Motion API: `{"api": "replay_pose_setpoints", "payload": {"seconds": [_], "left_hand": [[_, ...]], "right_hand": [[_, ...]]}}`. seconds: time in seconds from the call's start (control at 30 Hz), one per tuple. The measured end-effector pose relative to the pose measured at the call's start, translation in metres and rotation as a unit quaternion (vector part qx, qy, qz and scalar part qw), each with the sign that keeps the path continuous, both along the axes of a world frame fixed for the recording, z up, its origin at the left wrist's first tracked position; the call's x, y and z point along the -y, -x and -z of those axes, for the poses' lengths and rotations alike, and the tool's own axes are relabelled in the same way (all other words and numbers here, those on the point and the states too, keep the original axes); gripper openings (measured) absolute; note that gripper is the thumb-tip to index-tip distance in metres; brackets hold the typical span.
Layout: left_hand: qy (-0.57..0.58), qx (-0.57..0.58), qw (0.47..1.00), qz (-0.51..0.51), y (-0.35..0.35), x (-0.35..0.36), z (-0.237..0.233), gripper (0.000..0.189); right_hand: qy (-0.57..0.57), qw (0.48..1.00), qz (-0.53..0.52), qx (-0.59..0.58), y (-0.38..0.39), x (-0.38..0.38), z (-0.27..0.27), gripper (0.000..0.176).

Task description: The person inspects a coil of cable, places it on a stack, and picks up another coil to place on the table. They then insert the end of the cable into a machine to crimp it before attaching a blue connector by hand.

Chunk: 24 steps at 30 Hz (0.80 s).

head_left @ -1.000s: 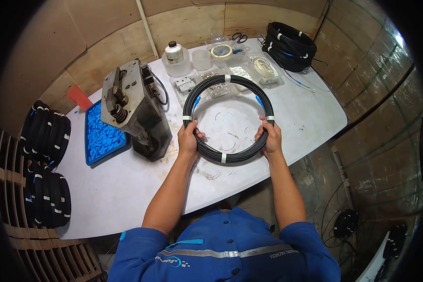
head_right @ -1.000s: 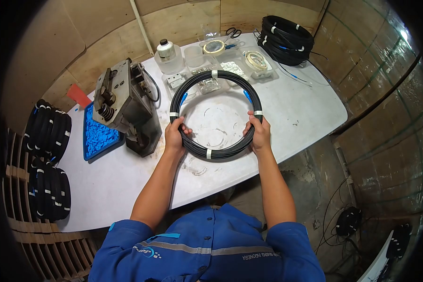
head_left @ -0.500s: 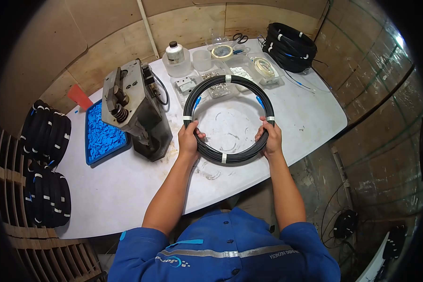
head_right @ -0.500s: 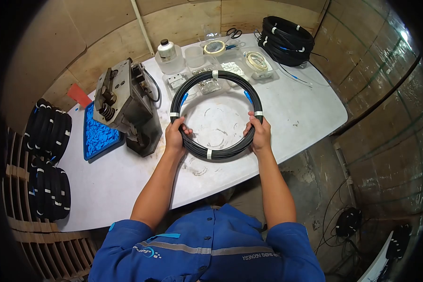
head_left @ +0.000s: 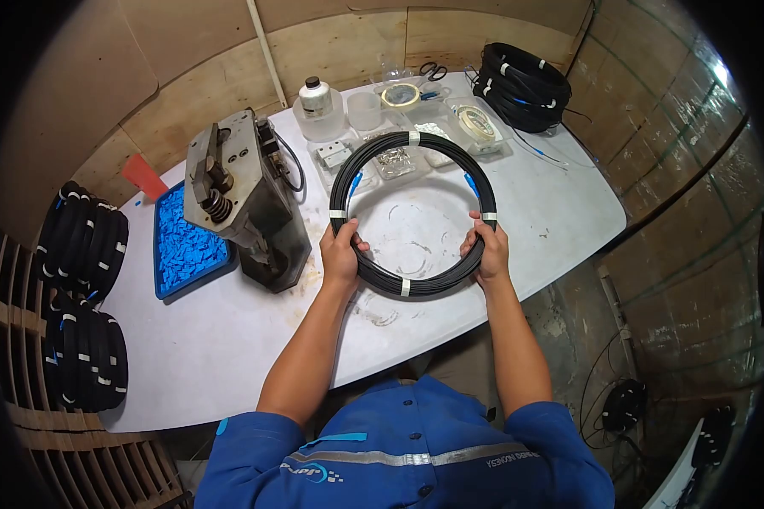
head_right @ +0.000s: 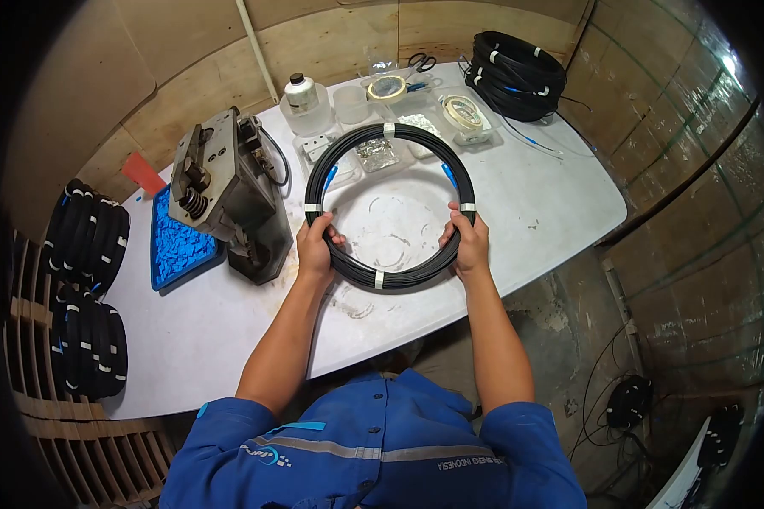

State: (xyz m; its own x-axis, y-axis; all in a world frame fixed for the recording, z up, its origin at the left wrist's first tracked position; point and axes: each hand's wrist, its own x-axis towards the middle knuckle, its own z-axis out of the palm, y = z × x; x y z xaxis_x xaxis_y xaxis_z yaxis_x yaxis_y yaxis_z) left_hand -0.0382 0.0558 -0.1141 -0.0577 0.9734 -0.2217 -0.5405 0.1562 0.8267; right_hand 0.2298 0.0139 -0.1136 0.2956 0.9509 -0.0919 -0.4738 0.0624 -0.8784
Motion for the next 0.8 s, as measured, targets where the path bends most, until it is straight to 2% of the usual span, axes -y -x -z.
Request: {"api": "replay_pose_setpoints", "payload": {"seconds": [0.17, 0.27, 0.37, 0.43, 0.47, 0.53, 0.77, 0.8], "left_hand": [[-0.093, -0.023, 0.995, -0.03, -0.001, 0.004, -0.006, 0.012], [-0.107, -0.025, 0.994, -0.026, 0.0, 0.005, -0.006, 0.012], [-0.082, -0.007, 0.996, -0.023, 0.0, 0.004, -0.003, 0.012], [-0.06, 0.004, 0.998, -0.013, 0.0, 0.003, -0.001, 0.013], [-0.037, 0.013, 0.999, -0.003, 0.0, 0.003, 0.0, 0.015], [-0.032, 0.013, 0.999, 0.0, -0.001, 0.003, 0.001, 0.016], [-0.016, 0.017, 1.0, 0.001, 0.001, 0.002, -0.002, 0.015], [-0.017, 0.017, 1.0, 0.001, 0.001, 0.003, -0.007, 0.015]], "right_hand": [[-0.006, 1.0, 0.008, 0.023, 0.002, 0.0, 0.001, 0.03], [-0.01, 0.999, 0.01, 0.043, 0.002, 0.001, 0.001, 0.03], [-0.038, 0.997, 0.012, 0.062, 0.001, 0.005, 0.002, 0.033], [-0.119, 0.991, 0.006, 0.067, -0.001, 0.007, 0.005, 0.039], [-0.12, 0.99, 0.007, 0.067, -0.002, 0.008, 0.007, 0.039], [-0.16, 0.987, 0.0, 0.026, -0.002, 0.011, 0.004, 0.045], [-0.138, 0.99, -0.012, 0.026, -0.002, 0.01, 0.004, 0.045], [-0.13, 0.991, -0.02, -0.006, 0.001, 0.011, 0.002, 0.043]]}}
